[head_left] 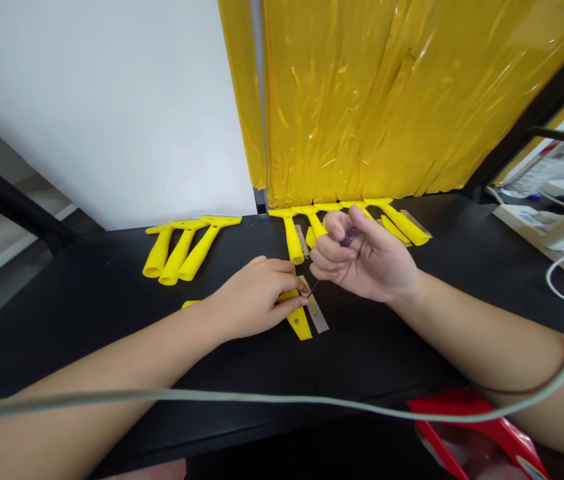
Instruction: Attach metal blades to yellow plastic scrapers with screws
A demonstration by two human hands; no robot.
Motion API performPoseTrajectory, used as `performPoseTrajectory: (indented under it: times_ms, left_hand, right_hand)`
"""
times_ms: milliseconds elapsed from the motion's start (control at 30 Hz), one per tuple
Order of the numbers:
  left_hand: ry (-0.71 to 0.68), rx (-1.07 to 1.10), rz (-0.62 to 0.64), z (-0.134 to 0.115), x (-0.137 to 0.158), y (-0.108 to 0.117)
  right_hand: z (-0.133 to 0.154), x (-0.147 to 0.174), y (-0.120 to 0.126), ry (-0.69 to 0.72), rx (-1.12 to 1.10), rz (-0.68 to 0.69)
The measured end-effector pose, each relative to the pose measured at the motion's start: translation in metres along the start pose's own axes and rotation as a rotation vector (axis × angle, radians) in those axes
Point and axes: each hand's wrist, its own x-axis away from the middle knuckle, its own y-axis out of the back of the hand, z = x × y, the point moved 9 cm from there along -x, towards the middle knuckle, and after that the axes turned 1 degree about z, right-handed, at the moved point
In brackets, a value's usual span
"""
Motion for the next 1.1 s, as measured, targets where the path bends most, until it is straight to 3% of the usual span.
performPoseTrajectory:
  times_ms: [100,200,300,433,1100]
  left_hand:
    - [0.014,0.028,-0.009,0.005,0.002,0.008]
    - [0.002,0.051,0.073,0.01,0.007,0.01]
    - [-0.03,0.063,0.185,0.013,0.012,0.008]
    - [-0.038,0.081,0.242,0.016,0.015,0.005]
    - [-0.05,0.158,0.243,0.019,0.012,0.001]
  right_hand:
    - [-0.01,0.001,-0.013,-0.029,-0.022,0.1]
    - [-0.022,0.002,-0.023,-0.064,-0.034,0.174]
    - [-0.029,0.002,-0.026,-0.087,-0.016,0.187]
    - [-0.03,0.002,-0.028,-0.08,-0.039,0.208]
    - [-0.034,0.006,-0.039,-0.062,-0.004,0.302]
